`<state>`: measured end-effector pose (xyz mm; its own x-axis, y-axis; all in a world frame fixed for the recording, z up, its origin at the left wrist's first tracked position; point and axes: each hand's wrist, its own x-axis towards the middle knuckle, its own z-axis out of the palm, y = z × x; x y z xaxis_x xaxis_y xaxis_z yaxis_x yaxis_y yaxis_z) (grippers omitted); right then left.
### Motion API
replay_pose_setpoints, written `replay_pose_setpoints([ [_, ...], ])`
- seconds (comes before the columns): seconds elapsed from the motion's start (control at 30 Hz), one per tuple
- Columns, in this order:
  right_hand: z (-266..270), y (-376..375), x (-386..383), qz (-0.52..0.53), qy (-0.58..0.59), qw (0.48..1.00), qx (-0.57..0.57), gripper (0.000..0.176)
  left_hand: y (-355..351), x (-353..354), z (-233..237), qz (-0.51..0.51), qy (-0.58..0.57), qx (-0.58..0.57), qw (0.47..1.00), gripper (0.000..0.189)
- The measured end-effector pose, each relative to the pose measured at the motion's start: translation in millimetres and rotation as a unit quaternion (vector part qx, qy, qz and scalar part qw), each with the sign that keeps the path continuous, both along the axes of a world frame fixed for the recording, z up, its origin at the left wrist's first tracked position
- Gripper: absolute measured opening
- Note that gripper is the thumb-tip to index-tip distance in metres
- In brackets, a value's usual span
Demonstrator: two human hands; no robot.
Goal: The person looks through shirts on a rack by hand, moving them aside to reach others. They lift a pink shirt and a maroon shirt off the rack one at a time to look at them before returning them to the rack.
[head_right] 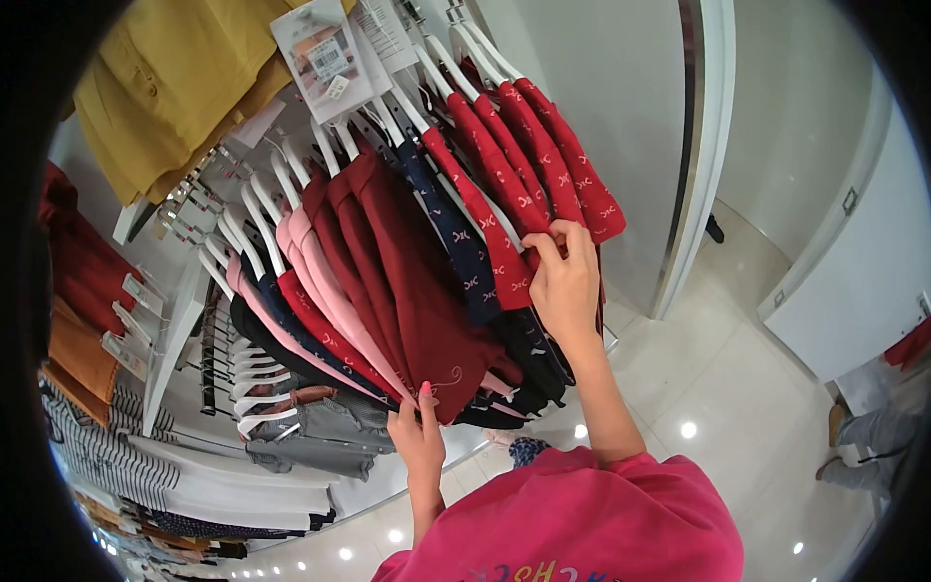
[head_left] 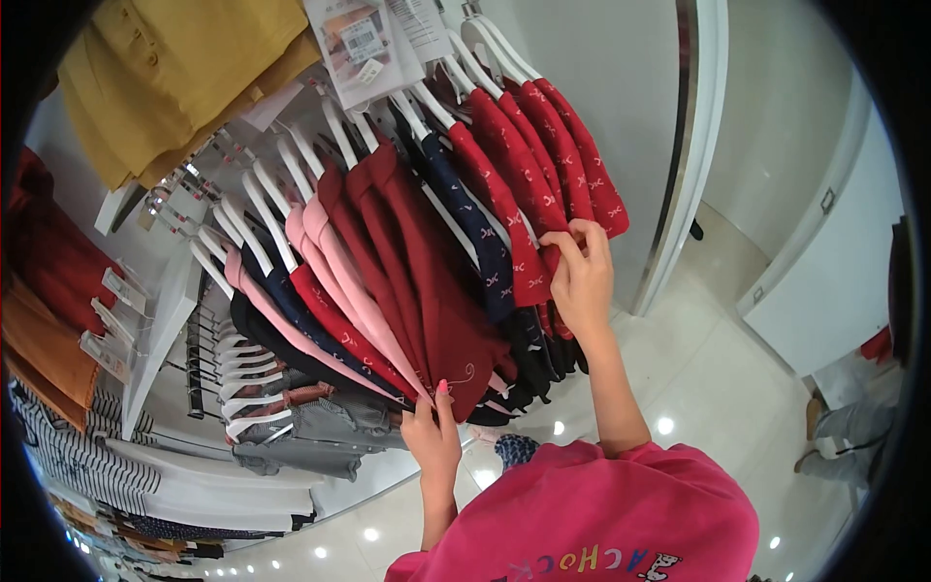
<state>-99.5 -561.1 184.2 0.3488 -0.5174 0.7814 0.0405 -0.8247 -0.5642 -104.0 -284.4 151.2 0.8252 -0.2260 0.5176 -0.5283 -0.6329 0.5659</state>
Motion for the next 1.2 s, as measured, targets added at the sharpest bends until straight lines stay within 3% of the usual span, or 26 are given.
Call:
replay_pose_setpoints([
  [0.13,2,2,1,-0.024,-0.013,0.998,0.049,0.029,-2,0,2,0.002,-0.003,-0.022,1.000,0.026],
  [0.33,9,15,7,-0.087,-0.076,0.993,0.024,0.031,1,1,-2,0.012,-0.003,-0.006,1.000,0.024],
  [0.4,16,25,7,-0.052,-0.088,0.995,-0.019,0.039,5,1,-6,0.023,-0.004,0.050,0.998,0.022],
  [0.47,20,39,8,0.008,-0.065,0.997,-0.036,0.064,5,1,-8,0.037,0.010,0.060,0.997,0.022],
  [0.6,7,66,26,0.014,-0.018,0.999,-0.032,0.086,3,-3,-6,0.053,-0.022,-0.001,0.998,0.020],
  [0.73,-17,64,32,0.112,0.011,0.994,0.004,0.064,12,-10,-6,0.054,0.005,-0.013,0.998,0.026],
  [0.87,-29,63,30,0.126,0.034,0.991,0.015,0.057,17,-10,-8,0.032,0.005,-0.063,0.997,0.027],
  [0.93,-30,66,26,0.088,0.046,0.995,-0.009,0.061,16,-8,-10,0.019,0.009,-0.079,0.997,0.026],
  [1.0,-24,84,15,-0.048,0.005,0.992,-0.119,0.067,14,-6,-13,0.019,-0.019,-0.094,0.995,0.030],
  [1.07,-33,100,7,0.026,-0.107,0.987,-0.115,0.071,11,-4,-18,0.023,-0.027,-0.105,0.994,0.029],
  [1.13,-61,110,-9,0.191,-0.095,0.966,-0.146,0.087,10,-3,-22,0.043,-0.020,-0.083,0.995,0.026],
  [1.2,-100,131,-5,0.375,-0.067,0.923,-0.051,0.108,10,-4,-23,0.028,-0.037,-0.058,0.997,0.024],
])
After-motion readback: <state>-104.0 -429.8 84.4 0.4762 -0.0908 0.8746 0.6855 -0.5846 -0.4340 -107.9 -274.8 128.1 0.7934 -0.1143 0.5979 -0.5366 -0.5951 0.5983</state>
